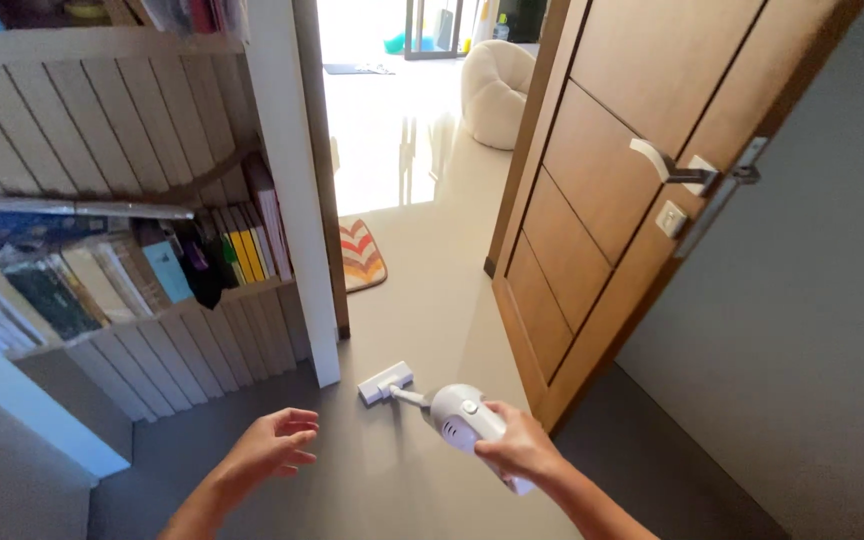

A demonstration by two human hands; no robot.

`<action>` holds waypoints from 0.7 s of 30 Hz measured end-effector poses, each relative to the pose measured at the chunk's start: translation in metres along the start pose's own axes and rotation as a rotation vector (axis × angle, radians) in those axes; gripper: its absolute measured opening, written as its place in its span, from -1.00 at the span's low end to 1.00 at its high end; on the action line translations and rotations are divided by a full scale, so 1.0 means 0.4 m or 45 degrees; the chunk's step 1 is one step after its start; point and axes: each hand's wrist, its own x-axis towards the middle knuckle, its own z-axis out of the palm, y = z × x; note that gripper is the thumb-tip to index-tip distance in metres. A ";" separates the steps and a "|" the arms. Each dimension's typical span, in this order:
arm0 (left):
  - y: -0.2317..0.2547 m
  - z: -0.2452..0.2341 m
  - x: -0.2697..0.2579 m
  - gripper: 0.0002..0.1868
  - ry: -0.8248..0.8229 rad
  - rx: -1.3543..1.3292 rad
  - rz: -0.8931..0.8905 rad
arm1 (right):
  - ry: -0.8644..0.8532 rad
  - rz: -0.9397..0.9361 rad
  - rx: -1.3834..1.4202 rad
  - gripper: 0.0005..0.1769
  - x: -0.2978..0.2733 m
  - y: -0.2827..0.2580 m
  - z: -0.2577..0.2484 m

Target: Using a handheld vacuum to clean the floor and wall edges in a hallway and living area.

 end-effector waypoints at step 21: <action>0.124 -0.253 0.369 -0.46 -0.116 -0.014 -0.061 | -0.096 0.175 0.187 -0.01 0.321 -0.193 0.148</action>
